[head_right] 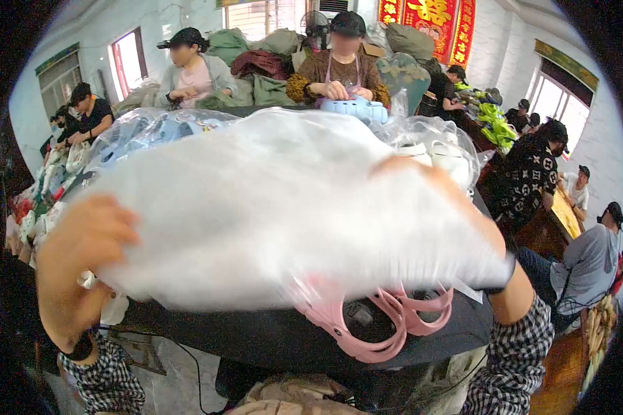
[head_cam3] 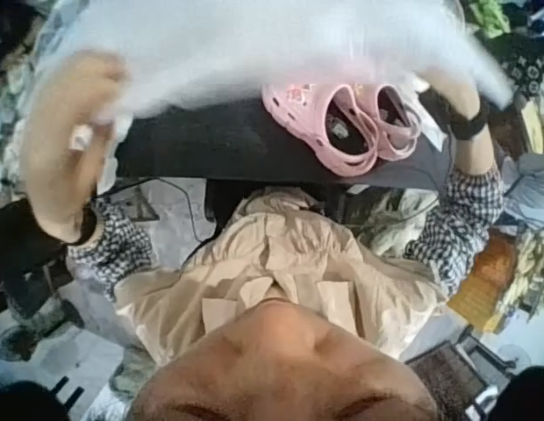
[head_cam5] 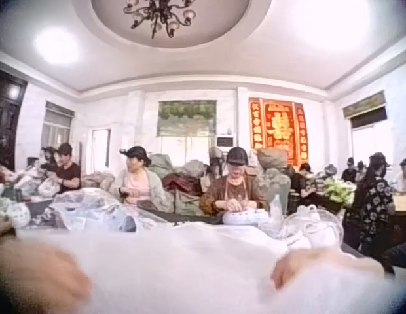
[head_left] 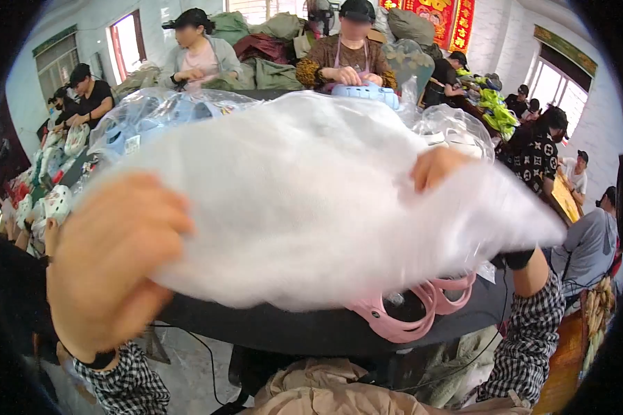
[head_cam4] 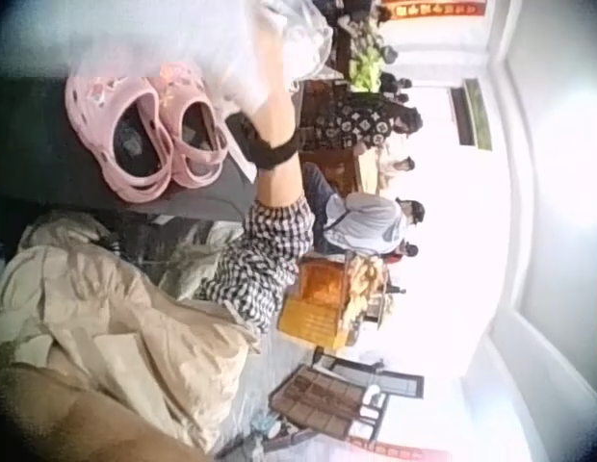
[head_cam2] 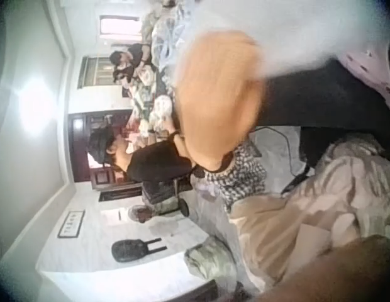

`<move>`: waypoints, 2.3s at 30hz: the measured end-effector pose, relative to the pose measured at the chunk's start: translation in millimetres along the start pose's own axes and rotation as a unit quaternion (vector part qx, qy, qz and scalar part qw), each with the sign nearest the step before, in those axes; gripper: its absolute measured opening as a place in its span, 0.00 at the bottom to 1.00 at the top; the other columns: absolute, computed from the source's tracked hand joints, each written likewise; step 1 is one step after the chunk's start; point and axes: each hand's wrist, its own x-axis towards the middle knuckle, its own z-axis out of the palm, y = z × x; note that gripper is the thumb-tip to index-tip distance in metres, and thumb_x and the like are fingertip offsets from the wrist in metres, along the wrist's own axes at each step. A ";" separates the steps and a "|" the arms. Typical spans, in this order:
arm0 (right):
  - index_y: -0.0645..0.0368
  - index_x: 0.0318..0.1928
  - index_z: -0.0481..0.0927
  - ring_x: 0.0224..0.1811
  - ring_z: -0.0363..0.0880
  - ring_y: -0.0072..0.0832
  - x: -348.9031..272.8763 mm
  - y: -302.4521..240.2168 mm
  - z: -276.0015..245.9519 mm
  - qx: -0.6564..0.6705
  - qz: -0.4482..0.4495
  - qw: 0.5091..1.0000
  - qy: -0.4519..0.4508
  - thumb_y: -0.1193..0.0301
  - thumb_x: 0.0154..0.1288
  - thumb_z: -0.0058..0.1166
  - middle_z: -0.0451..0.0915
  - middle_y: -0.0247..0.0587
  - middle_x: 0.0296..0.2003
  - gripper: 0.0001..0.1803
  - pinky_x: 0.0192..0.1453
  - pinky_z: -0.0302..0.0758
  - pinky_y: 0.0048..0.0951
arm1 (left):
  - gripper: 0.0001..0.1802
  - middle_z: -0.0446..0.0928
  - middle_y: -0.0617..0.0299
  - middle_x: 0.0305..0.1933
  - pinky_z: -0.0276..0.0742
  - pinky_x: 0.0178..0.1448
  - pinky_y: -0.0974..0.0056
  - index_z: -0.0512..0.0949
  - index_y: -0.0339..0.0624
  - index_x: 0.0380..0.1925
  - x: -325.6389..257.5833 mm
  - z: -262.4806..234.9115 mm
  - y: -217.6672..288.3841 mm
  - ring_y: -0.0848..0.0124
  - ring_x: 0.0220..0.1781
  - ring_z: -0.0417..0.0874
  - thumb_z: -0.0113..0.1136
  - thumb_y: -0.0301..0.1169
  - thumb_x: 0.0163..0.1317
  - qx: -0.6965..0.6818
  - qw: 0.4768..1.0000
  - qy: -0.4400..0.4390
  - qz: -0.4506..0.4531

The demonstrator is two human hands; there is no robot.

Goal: Attaching decorative charms to clogs and bagging them.

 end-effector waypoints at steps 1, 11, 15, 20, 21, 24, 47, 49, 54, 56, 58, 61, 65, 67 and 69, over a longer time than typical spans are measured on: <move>0.61 0.48 0.82 0.47 0.84 0.43 -25.6 13.8 -0.2 -0.003 0.029 0.998 -0.058 0.68 0.57 0.67 0.83 0.43 0.42 0.18 0.53 0.79 0.38 | 0.11 0.83 0.55 0.45 0.78 0.64 0.47 0.78 0.40 0.34 -3.2 26.2 0.6 0.55 0.50 0.85 0.66 0.26 0.48 -0.038 0.999 -0.014 0.018; 0.57 0.55 0.82 0.66 0.75 0.48 -111.6 -13.7 31.4 0.092 0.074 0.976 -0.185 0.72 0.60 0.63 0.81 0.48 0.57 0.21 0.72 0.68 0.45 | 0.10 0.78 0.51 0.34 0.78 0.36 0.55 0.73 0.38 0.47 20.1 86.6 18.7 0.53 0.31 0.83 0.54 0.32 0.73 -0.461 0.769 -0.405 0.177; 0.67 0.47 0.82 0.37 0.80 0.27 -135.3 -16.3 39.4 0.198 0.317 0.928 -0.007 0.69 0.74 0.54 0.84 0.39 0.35 0.12 0.44 0.76 0.31 | 0.22 0.84 0.52 0.42 0.81 0.43 0.59 0.72 0.39 0.58 34.1 132.9 -24.0 0.60 0.39 0.87 0.51 0.44 0.77 -0.583 0.756 -0.293 -0.059; 0.68 0.41 0.81 0.32 0.69 0.12 -111.5 -16.2 34.3 0.204 0.452 0.867 0.040 0.63 0.80 0.50 0.76 0.26 0.28 0.18 0.33 0.69 0.24 | 0.43 0.81 0.50 0.60 0.78 0.63 0.57 0.67 0.37 0.69 -0.6 185.7 -58.1 0.60 0.59 0.83 0.38 0.65 0.75 -0.889 0.371 -0.136 -0.230; 0.68 0.41 0.81 0.31 0.68 0.11 -115.1 -9.3 37.9 0.201 0.464 0.861 0.055 0.64 0.80 0.50 0.75 0.25 0.28 0.17 0.32 0.67 0.23 | 0.49 0.74 0.48 0.67 0.73 0.69 0.55 0.63 0.35 0.72 -7.4 192.5 -47.8 0.59 0.66 0.77 0.34 0.70 0.72 -0.862 0.416 -0.052 -0.286; 0.67 0.42 0.80 0.31 0.67 0.11 -106.7 -7.8 43.3 0.208 0.454 0.864 0.070 0.65 0.79 0.50 0.75 0.24 0.28 0.16 0.32 0.66 0.22 | 0.58 0.65 0.45 0.75 0.65 0.76 0.51 0.49 0.39 0.77 -30.7 180.6 -25.1 0.57 0.75 0.69 0.39 0.76 0.63 -0.797 0.513 0.049 -0.315; 0.58 0.76 0.62 0.69 0.67 0.26 -116.8 14.5 63.3 0.209 0.340 0.891 0.215 0.86 0.66 0.52 0.65 0.43 0.72 0.38 0.67 0.69 0.26 | 0.46 0.65 0.48 0.76 0.78 0.59 0.64 0.40 0.41 0.80 -37.1 193.5 32.1 0.70 0.62 0.79 0.53 0.16 0.67 -0.625 0.701 0.129 -0.318; 0.56 0.73 0.67 0.63 0.70 0.25 -115.9 8.9 48.3 0.195 0.386 0.896 0.103 0.85 0.67 0.52 0.69 0.43 0.69 0.34 0.62 0.72 0.27 | 0.32 0.74 0.48 0.70 0.78 0.56 0.65 0.67 0.42 0.73 -57.0 208.4 15.9 0.76 0.58 0.79 0.54 0.20 0.67 -0.509 0.816 -0.029 -0.273; 0.54 0.66 0.77 0.57 0.76 0.40 -101.0 -7.0 42.4 0.021 0.374 0.927 -0.023 0.65 0.67 0.65 0.72 0.54 0.63 0.28 0.59 0.74 0.33 | 0.27 0.76 0.48 0.54 0.76 0.54 0.57 0.77 0.44 0.65 -55.6 182.8 35.4 0.59 0.53 0.78 0.65 0.30 0.63 -0.352 0.846 -0.256 -0.309; 0.53 0.67 0.76 0.64 0.71 0.48 -105.3 -13.3 48.7 -0.100 0.307 0.946 0.007 0.59 0.62 0.68 0.69 0.56 0.66 0.34 0.65 0.71 0.39 | 0.27 0.74 0.49 0.53 0.75 0.55 0.55 0.78 0.42 0.63 -49.8 174.1 39.6 0.55 0.56 0.77 0.67 0.32 0.63 -0.248 0.893 -0.242 -0.287; 0.52 0.69 0.74 0.70 0.66 0.55 -101.3 -21.4 48.6 -0.219 0.231 0.948 0.036 0.52 0.57 0.71 0.65 0.58 0.69 0.41 0.71 0.67 0.45 | 0.26 0.72 0.49 0.56 0.73 0.60 0.51 0.80 0.40 0.58 -44.6 168.0 41.6 0.51 0.59 0.74 0.70 0.39 0.61 -0.166 0.956 -0.063 -0.232; 0.50 0.73 0.69 0.78 0.54 0.57 -83.9 -42.9 46.5 -0.271 0.120 0.951 -0.082 0.49 0.51 0.73 0.59 0.55 0.75 0.50 0.79 0.54 0.57 | 0.40 0.68 0.44 0.65 0.66 0.71 0.45 0.74 0.38 0.65 -25.4 171.9 54.9 0.45 0.69 0.68 0.75 0.43 0.53 -0.204 0.963 -0.064 -0.167; 0.55 0.75 0.64 0.75 0.61 0.56 -71.4 -55.7 70.1 -0.296 0.073 0.935 -0.182 0.65 0.52 0.66 0.64 0.55 0.73 0.47 0.77 0.61 0.54 | 0.53 0.63 0.40 0.73 0.61 0.76 0.42 0.66 0.33 0.71 -4.0 203.0 77.9 0.42 0.75 0.64 0.77 0.45 0.47 -0.195 0.975 -0.070 -0.082; 0.54 0.74 0.65 0.73 0.65 0.54 -70.5 -47.6 80.7 -0.296 0.060 0.938 -0.169 0.68 0.54 0.64 0.66 0.55 0.71 0.45 0.75 0.64 0.51 | 0.45 0.66 0.40 0.72 0.64 0.74 0.44 0.67 0.33 0.70 -5.4 208.9 78.7 0.44 0.73 0.67 0.70 0.41 0.54 -0.063 0.993 -0.080 -0.054; 0.55 0.72 0.69 0.64 0.76 0.48 -63.5 -46.7 78.7 -0.289 0.045 0.947 -0.131 0.75 0.54 0.60 0.75 0.53 0.64 0.40 0.67 0.74 0.42 | 0.39 0.68 0.41 0.70 0.66 0.73 0.46 0.69 0.33 0.69 -8.8 220.4 70.8 0.46 0.72 0.70 0.65 0.36 0.57 -0.047 0.995 -0.062 -0.059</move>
